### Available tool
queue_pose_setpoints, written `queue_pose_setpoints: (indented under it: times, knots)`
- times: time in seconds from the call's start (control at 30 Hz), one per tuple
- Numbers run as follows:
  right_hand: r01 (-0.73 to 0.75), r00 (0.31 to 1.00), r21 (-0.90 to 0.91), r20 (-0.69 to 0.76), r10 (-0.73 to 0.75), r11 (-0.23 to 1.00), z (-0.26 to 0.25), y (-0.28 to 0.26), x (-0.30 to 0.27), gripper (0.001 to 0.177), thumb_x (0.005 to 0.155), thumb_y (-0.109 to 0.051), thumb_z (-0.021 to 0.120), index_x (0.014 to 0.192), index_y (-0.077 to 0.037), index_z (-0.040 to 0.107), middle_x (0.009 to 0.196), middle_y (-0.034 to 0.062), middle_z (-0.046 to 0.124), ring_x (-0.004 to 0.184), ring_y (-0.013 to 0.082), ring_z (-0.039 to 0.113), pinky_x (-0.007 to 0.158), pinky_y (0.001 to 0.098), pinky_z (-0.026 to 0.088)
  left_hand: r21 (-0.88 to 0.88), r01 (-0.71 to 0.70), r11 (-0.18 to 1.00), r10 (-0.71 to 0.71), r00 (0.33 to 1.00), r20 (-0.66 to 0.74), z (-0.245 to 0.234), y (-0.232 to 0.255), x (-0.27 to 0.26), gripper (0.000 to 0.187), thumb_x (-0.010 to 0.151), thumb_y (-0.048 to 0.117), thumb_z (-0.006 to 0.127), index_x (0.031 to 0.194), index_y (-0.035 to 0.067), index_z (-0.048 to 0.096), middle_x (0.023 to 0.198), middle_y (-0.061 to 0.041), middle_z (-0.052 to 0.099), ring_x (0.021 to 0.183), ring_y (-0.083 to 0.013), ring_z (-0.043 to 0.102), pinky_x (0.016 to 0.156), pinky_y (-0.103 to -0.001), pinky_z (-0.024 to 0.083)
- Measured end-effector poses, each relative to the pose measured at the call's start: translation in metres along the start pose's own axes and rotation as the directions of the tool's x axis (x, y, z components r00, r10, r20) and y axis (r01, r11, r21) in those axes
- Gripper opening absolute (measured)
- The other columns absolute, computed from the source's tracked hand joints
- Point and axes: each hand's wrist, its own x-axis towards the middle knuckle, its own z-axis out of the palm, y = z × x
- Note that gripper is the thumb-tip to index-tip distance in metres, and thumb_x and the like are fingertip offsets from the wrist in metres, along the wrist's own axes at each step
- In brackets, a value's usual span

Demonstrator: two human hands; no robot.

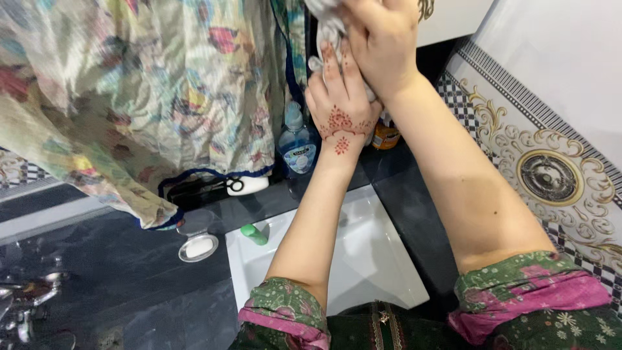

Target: The person wipes the inside and outside surfaces of a bathroom cabinet door using a cloth. They repeatedly wipe the same areas, occasionally wringing the cloth over the sink. The person also briefly handles a small bottle and a toothbrush holder on the shelf.

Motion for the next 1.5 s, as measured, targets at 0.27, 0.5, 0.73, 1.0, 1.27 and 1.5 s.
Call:
queue_pose_setpoints:
  times: [0.27, 0.5, 0.73, 1.0, 1.27, 1.5]
  knots:
    - [-0.096, 0.988, 0.068, 0.124, 0.088, 0.993, -0.01, -0.032, -0.042, 0.024, 0.09, 0.004, 0.08, 0.111, -0.005, 0.072, 0.117, 0.0072, 0.065, 0.107, 0.0299, 0.065, 0.092, 0.0395, 0.054, -0.087, 0.083, 0.993, -0.059, 0.968, 0.245, -0.006, -0.011, -0.041, 0.064, 0.072, 0.025, 0.082, 0.126, -0.001, 0.06, 0.13, -0.02, 0.056, 0.107, -0.0395, 0.057, 0.092, -0.05, 0.049]
    - [-0.36, 0.916, 0.091, 0.221, 0.333, 0.929, -0.023, -0.042, -0.082, 0.017, 0.093, 0.006, 0.076, 0.108, -0.002, 0.071, 0.113, 0.0089, 0.067, 0.102, 0.0279, 0.069, 0.088, 0.0348, 0.056, -0.186, 0.104, 0.977, -0.028, 0.927, 0.374, -0.042, -0.002, -0.061, 0.069, 0.069, 0.027, 0.086, 0.128, 0.005, 0.059, 0.132, -0.015, 0.056, 0.112, -0.0369, 0.058, 0.093, -0.048, 0.05]
    - [-0.605, 0.795, 0.345, 0.205, 0.571, 0.717, -0.078, -0.095, -0.083, 0.019, 0.088, 0.01, 0.065, 0.106, 0.005, 0.068, 0.111, 0.0119, 0.064, 0.097, 0.0221, 0.064, 0.083, 0.03, 0.051, -0.295, 0.04, 0.955, 0.01, 0.986, 0.168, -0.094, 0.031, -0.049, 0.077, 0.082, 0.027, 0.081, 0.145, 0.003, 0.044, 0.148, -0.03, 0.043, 0.128, -0.0437, 0.055, 0.095, -0.048, 0.05]
    - [-0.606, 0.795, 0.27, 0.206, 0.57, 0.748, -0.105, -0.139, -0.09, 0.027, 0.085, 0.008, 0.062, 0.111, 0.004, 0.064, 0.115, 0.0132, 0.061, 0.105, 0.023, 0.064, 0.093, 0.033, 0.053, -0.271, 0.156, 0.95, -0.055, 0.938, 0.343, -0.127, 0.043, -0.037, 0.068, 0.083, 0.025, 0.078, 0.144, 0.008, 0.052, 0.129, -0.016, 0.06, 0.114, -0.0354, 0.065, 0.095, -0.046, 0.055]
    - [-0.69, 0.71, 0.433, 0.247, 0.66, 0.58, -0.118, -0.14, -0.11, 0.03, 0.09, 0.011, 0.063, 0.117, 0.001, 0.054, 0.124, 0.0111, 0.044, 0.115, 0.0183, 0.058, 0.104, 0.0323, 0.055, -0.243, 0.171, 0.955, -0.042, 0.888, 0.459, -0.146, 0.06, -0.036, 0.063, 0.077, 0.02, 0.077, 0.135, 0.008, 0.058, 0.121, -0.014, 0.063, 0.104, -0.0332, 0.065, 0.086, -0.045, 0.054]
    - [-0.628, 0.775, 0.268, 0.309, 0.552, 0.731, -0.145, -0.157, -0.127, 0.043, 0.093, -0.021, 0.07, 0.124, 0.002, 0.052, 0.124, 0.0159, 0.046, 0.119, 0.0316, 0.049, 0.106, 0.0409, 0.043, -0.255, 0.203, 0.945, -0.019, 0.815, 0.578, -0.165, 0.065, -0.043, 0.063, 0.074, 0.02, 0.074, 0.134, 0.01, 0.057, 0.119, -0.011, 0.064, 0.105, -0.0322, 0.065, 0.089, -0.044, 0.055]
